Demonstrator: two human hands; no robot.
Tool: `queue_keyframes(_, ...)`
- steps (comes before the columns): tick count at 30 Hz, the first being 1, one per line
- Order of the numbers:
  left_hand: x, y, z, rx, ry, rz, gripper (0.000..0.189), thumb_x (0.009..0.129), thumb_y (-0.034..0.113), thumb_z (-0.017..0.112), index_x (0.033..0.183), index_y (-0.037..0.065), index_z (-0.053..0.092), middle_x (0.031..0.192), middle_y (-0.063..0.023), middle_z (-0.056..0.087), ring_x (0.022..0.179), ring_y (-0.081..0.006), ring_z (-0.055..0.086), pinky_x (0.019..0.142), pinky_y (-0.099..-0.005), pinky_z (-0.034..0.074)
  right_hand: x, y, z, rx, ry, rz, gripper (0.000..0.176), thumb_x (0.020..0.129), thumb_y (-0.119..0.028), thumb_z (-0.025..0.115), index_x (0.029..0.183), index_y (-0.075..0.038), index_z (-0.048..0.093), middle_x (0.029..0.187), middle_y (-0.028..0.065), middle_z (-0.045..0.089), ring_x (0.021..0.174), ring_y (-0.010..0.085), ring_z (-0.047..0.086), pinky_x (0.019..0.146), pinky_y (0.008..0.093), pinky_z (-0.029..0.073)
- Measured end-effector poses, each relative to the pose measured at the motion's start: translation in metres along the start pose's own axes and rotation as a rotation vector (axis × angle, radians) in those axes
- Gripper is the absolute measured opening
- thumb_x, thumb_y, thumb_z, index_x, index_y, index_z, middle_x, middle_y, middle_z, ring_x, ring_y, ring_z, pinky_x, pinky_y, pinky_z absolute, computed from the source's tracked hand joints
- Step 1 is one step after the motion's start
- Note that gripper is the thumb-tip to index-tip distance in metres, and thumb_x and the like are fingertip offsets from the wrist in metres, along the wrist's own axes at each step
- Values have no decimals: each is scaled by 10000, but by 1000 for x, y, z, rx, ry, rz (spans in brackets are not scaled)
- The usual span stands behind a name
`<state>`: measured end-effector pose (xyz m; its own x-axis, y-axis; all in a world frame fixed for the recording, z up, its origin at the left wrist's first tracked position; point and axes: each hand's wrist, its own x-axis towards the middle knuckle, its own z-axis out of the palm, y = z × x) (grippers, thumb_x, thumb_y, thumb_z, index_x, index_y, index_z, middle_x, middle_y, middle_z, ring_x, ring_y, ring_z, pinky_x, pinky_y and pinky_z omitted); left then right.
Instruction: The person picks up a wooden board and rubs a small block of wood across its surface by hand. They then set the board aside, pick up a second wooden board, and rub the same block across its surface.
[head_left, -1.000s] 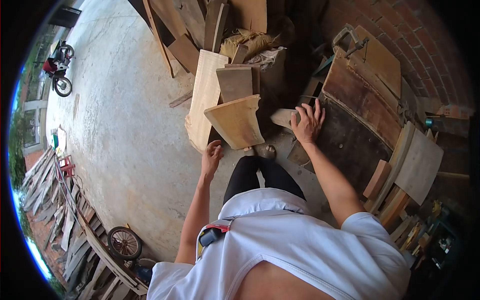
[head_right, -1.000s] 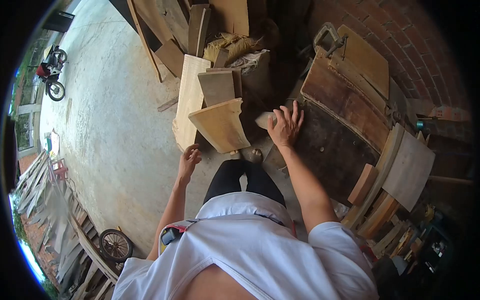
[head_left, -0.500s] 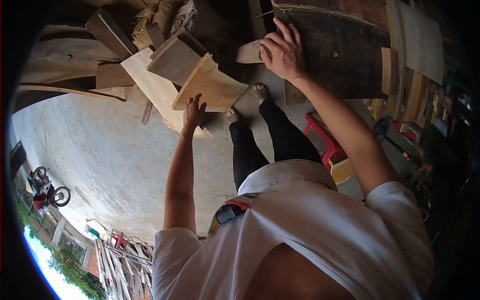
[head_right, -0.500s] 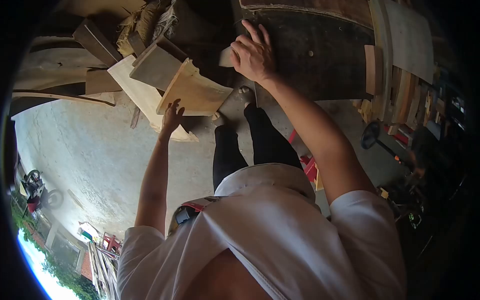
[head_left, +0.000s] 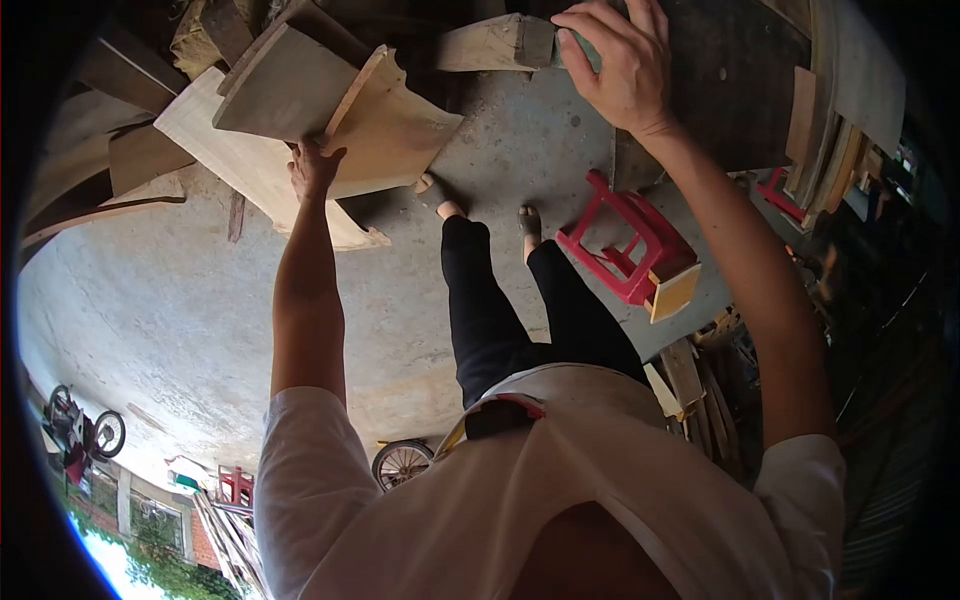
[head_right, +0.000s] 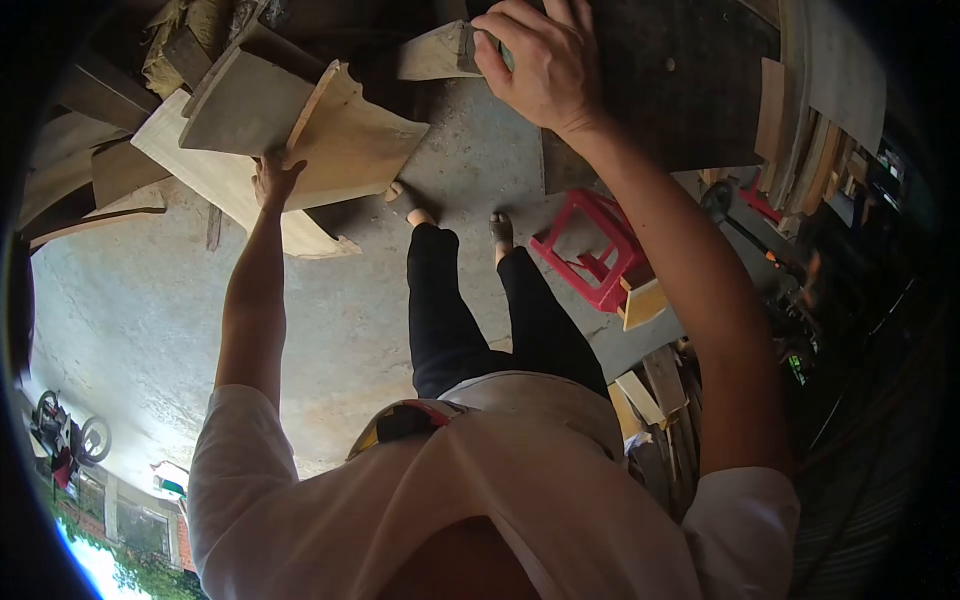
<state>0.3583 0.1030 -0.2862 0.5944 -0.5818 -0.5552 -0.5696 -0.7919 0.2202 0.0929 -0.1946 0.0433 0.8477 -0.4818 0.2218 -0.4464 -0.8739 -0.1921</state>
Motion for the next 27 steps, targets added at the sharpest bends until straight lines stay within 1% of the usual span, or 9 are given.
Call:
queue_keyframes(2, -9, 25, -4, 47, 140, -58, 833, 642, 482, 823, 1296, 149, 430, 1279, -134, 518, 1163, -361, 495, 947, -477, 444, 5, 2, 0, -6, 8, -2, 182, 844, -154, 608, 897, 0, 689, 957, 156, 634, 1246, 404, 457, 1046, 566, 297)
queue_keyframes(5, 13, 31, 22, -268, -92, -31, 834, 655, 481, 815, 1302, 147, 408, 1254, -146, 548, 1140, -355, 533, 916, -457, 471, 3, 3, -1, 11, 4, 4, 191, 847, -153, 607, 890, 16, 686, 951, 155, 640, 1242, 394, 467, 1048, 559, 301)
queue_keyframes(8, 10, 78, 13, -153, -209, 27, 711, 682, 438, 806, 1265, 166, 503, 1211, -155, 589, 1106, -343, 577, 903, -442, 495, 1, 4, 0, 9, -5, 7, 191, 847, -155, 605, 876, 16, 684, 946, 159, 641, 1238, 393, 471, 1047, 558, 302)
queue_keyframes(10, 13, 83, 33, 203, -283, 183, 516, 712, 382, 789, 1157, 176, 631, 1162, -131, 630, 1078, -316, 605, 931, -433, 493, -2, 6, 1, 4, 16, 5, 194, 850, -156, 600, 872, 18, 681, 944, 163, 641, 1231, 396, 476, 1045, 558, 304)
queue_keyframes(14, 2, 79, 26, 128, -421, 224, 391, 733, 330, 760, 1073, 155, 683, 1071, -119, 682, 1021, -325, 647, 892, -441, 525, -3, 4, 2, 39, 31, 18, 191, 857, -152, 591, 885, 15, 679, 941, 156, 644, 1232, 388, 479, 1045, 562, 307)
queue_keyframes(18, -72, 75, -3, 29, -302, 275, 201, 749, 223, 670, 933, 144, 688, 972, -160, 692, 937, -387, 654, 826, -484, 529, -4, 5, -4, 60, 11, 53, 181, 860, -152, 591, 895, 0, 682, 932, 148, 646, 1242, 379, 477, 1056, 569, 303)
queue_keyframes(20, -97, 72, -29, 23, -282, 233, 185, 749, 224, 678, 924, 168, 696, 930, -157, 697, 906, -388, 657, 797, -482, 529, -7, 9, -1, 71, 17, 61, 181, 864, -156, 592, 908, -5, 680, 941, 151, 645, 1242, 384, 476, 1069, 567, 294)
queue_keyframes(22, -111, 64, -55, 67, -259, 133, 191, 752, 257, 696, 928, 183, 698, 943, -137, 701, 909, -361, 661, 791, -462, 530, -13, 17, 18, -5, 96, 34, 89, 798, -190, 633, 778, -106, 649, 880, 5, 634, 1284, 237, 451, 1084, 509, 313)
queue_keyframes(27, -91, -2, -51, 60, -279, 196, 340, 726, 218, 747, 1054, 157, 682, 1013, -124, 700, 957, -347, 661, 827, -454, 524, -11, 15, 15, 14, 107, 57, 87, 793, -183, 623, 770, -107, 659, 888, 0, 644, 1289, 230, 448, 1096, 502, 308)
